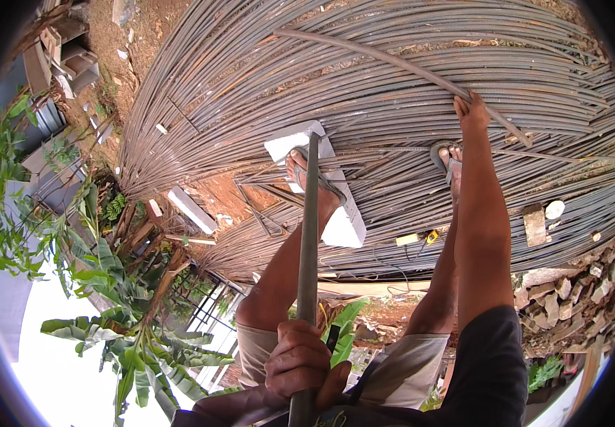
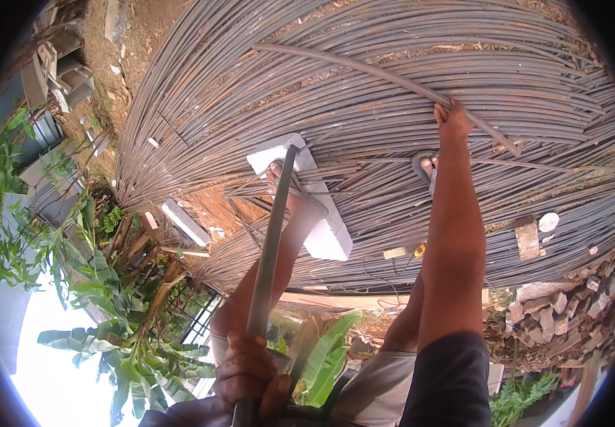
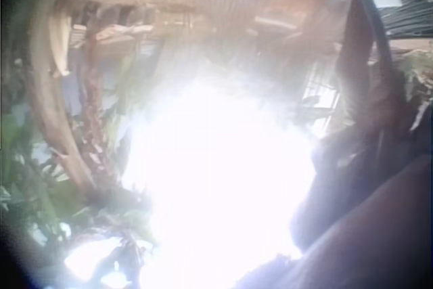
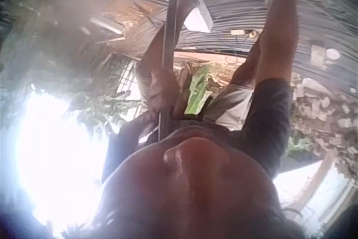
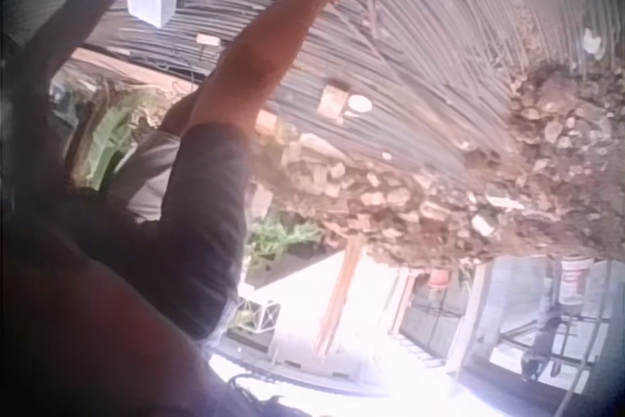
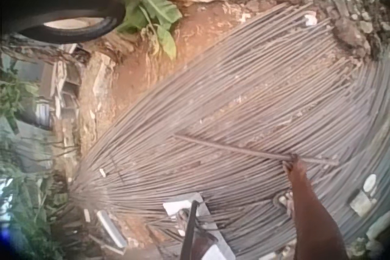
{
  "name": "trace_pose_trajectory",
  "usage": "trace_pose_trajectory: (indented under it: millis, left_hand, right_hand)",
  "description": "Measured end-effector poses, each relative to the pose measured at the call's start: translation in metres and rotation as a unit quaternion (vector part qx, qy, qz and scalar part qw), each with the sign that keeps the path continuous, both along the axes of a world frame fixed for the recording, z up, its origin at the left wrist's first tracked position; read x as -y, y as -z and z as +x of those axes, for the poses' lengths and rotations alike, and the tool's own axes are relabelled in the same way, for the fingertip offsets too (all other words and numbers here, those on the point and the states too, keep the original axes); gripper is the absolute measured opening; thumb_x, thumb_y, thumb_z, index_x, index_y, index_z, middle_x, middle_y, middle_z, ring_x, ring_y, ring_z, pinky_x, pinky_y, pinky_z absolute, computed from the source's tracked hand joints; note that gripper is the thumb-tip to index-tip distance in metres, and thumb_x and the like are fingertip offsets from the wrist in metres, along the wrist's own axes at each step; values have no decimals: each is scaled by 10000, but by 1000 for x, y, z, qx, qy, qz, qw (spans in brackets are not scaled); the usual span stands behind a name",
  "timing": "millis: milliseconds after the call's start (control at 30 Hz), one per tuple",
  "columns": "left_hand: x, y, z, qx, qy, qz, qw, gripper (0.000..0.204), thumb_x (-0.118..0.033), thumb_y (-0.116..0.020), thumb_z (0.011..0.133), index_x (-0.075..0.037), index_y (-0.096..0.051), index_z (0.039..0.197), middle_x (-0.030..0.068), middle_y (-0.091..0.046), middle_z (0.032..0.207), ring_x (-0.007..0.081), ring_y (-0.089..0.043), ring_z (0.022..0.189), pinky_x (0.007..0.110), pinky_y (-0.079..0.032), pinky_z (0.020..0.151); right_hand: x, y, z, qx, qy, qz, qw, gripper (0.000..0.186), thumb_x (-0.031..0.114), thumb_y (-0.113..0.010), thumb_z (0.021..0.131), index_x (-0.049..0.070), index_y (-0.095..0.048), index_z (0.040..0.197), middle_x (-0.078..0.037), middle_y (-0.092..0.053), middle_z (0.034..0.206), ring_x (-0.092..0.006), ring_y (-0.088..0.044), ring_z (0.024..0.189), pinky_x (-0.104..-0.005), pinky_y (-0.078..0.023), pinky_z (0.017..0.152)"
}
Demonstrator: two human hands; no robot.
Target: The person uses a long curved blade to cut a bundle of metal rods on the ground. They repeatedly position the rods, strike them with the blade, and separate the cut pieces.
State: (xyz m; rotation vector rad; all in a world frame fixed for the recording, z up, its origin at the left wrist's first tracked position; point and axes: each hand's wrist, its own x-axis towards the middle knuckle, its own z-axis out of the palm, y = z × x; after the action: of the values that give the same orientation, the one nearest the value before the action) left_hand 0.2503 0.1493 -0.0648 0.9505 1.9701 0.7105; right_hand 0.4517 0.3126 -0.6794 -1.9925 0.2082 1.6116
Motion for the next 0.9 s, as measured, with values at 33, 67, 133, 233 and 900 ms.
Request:
trace_pose_trajectory:
  millis: [33, 67, 133, 233, 900]
  left_hand:
    - [-5, 3, -2, 8, 3, 3, 1000, 353, -15, -904, 700, -141, -575, 703, -1, -646, 716, 193, -639, 700, 438, -541, 811]
    - [-11, 4, -4, 15, 6, 6, 1000, 353, -21, -909, 698, -141, -577, 703, -2, -650, 719, 193, -641, 702, 443, -541, 822]
    - [-16, -2, -5, 32, 8, 10, 999, 350, -33, -917, 695, -138, -584, 703, -3, -658, 725, 193, -645, 702, 438, -546, 829]
    - [-15, -13, -9, 76, 35, 37, 996, 344, -56, -927, 690, -127, -590, 695, 1, -664, 732, 189, -647, 689, 400, -564, 811]
    - [-8, -12, -3, 58, 84, 178, 979, 296, -17, -767, 694, -80, -494, 597, 31, -485, 592, 213, -495, 504, 349, -355, 515]
  right_hand:
    - [6, -7, 1, 27, 12, 15, 999, 272, 227, -641, 1054, 32, -670, 1242, -197, -735, 1071, -301, -769, 925, -389, -692, 804]
    - [11, -21, -2, 52, 25, 31, 998, 253, 202, -653, 1038, 20, -674, 1212, -196, -732, 1072, -298, -768, 909, -390, -689, 810]
    - [19, -66, 3, 80, 27, 103, 991, 197, 156, -652, 994, 3, -664, 1117, -177, -728, 1060, -293, -758, 926, -401, -679, 822]
    - [6, -122, 38, 12, 90, 198, 976, 186, 158, -620, 997, -6, -649, 1079, -166, -723, 1022, -320, -744, 1006, -460, -663, 879]
    - [-199, -366, 97, -37, 1, 357, 934, 364, 101, -584, 951, 165, -349, 680, 12, -270, 577, -162, -246, 537, -357, -273, 539]
